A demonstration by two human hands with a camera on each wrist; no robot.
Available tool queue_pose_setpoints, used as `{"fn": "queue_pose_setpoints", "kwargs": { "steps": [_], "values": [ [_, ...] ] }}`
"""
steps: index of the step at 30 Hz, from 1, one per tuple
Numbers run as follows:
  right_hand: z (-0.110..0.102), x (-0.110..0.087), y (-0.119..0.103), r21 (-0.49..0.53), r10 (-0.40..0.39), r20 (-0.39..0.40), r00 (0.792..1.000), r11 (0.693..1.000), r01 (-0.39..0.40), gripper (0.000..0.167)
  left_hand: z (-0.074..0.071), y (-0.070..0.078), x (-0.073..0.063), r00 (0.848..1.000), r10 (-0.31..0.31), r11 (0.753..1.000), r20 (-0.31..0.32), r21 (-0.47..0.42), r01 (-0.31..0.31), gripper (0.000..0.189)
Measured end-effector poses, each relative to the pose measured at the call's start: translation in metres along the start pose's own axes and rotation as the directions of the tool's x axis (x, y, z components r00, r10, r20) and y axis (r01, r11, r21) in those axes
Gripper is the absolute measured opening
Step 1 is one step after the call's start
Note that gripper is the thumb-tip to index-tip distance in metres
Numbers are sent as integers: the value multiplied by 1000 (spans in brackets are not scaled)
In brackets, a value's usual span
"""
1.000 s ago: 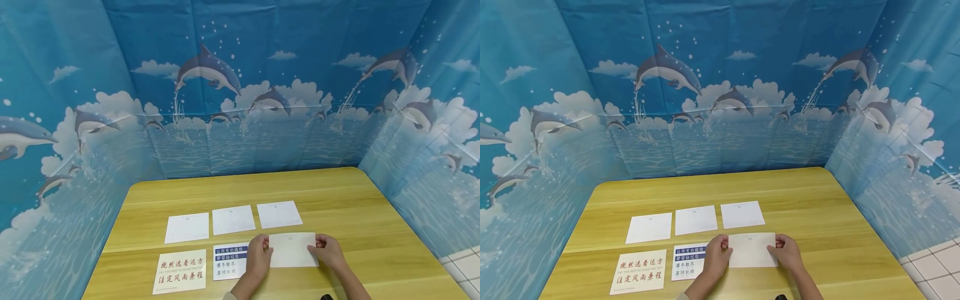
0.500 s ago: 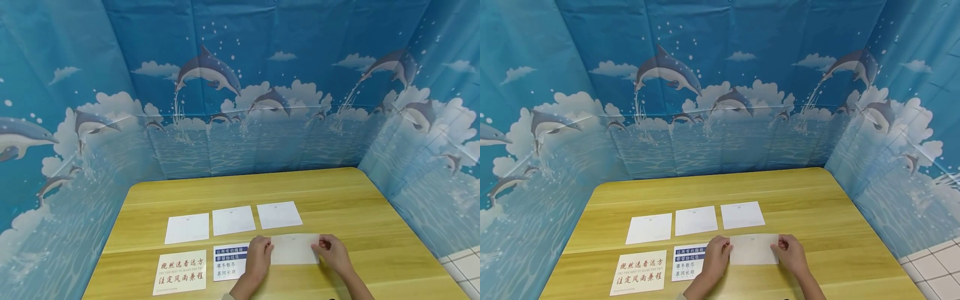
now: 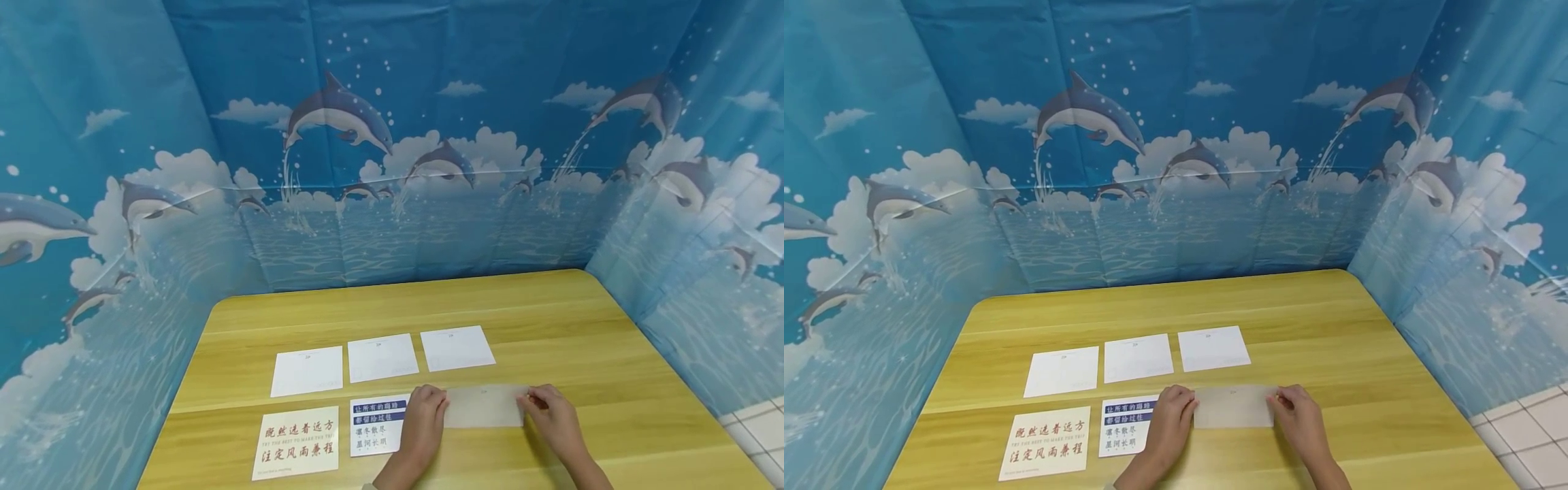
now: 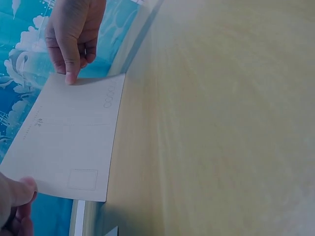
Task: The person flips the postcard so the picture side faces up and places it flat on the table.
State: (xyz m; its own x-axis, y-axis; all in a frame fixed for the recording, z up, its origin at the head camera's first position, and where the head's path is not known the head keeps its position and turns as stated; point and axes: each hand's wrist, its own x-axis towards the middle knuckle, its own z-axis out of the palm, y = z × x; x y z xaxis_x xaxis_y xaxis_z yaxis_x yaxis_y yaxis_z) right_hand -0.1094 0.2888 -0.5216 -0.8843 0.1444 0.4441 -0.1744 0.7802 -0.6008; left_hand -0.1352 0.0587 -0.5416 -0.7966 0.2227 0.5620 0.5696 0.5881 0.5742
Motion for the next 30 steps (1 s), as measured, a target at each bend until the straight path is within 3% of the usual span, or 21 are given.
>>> {"fn": "queue_pose_setpoints", "kwargs": {
  "steps": [6, 12, 16, 24, 30],
  "values": [
    [-4, -5, -1, -30, -41, -14, 999, 999, 41, 9, 0, 0, -4, 997, 59, 998, -42, -18, -60, 7],
    [-8, -11, -2, -5, -55, -37, 998, 999, 55, 10, 0, -3, -9, 983, 145, 989, -112, -4, -147, 7],
    [-11, -15, -1, 23, -58, -21, 998, 998, 58, 11, -3, -3, -12, 977, 181, 984, -112, 16, -180, 6],
    [-19, -25, 1, 88, -31, 30, 999, 996, 28, 9, -10, 3, -20, 976, 200, 980, -80, 19, -199, 5],
    [-22, -30, 0, 121, 2, 70, 998, 993, -10, 12, -12, 6, -25, 982, 176, 984, -76, -14, -177, 5]
  ]
}}
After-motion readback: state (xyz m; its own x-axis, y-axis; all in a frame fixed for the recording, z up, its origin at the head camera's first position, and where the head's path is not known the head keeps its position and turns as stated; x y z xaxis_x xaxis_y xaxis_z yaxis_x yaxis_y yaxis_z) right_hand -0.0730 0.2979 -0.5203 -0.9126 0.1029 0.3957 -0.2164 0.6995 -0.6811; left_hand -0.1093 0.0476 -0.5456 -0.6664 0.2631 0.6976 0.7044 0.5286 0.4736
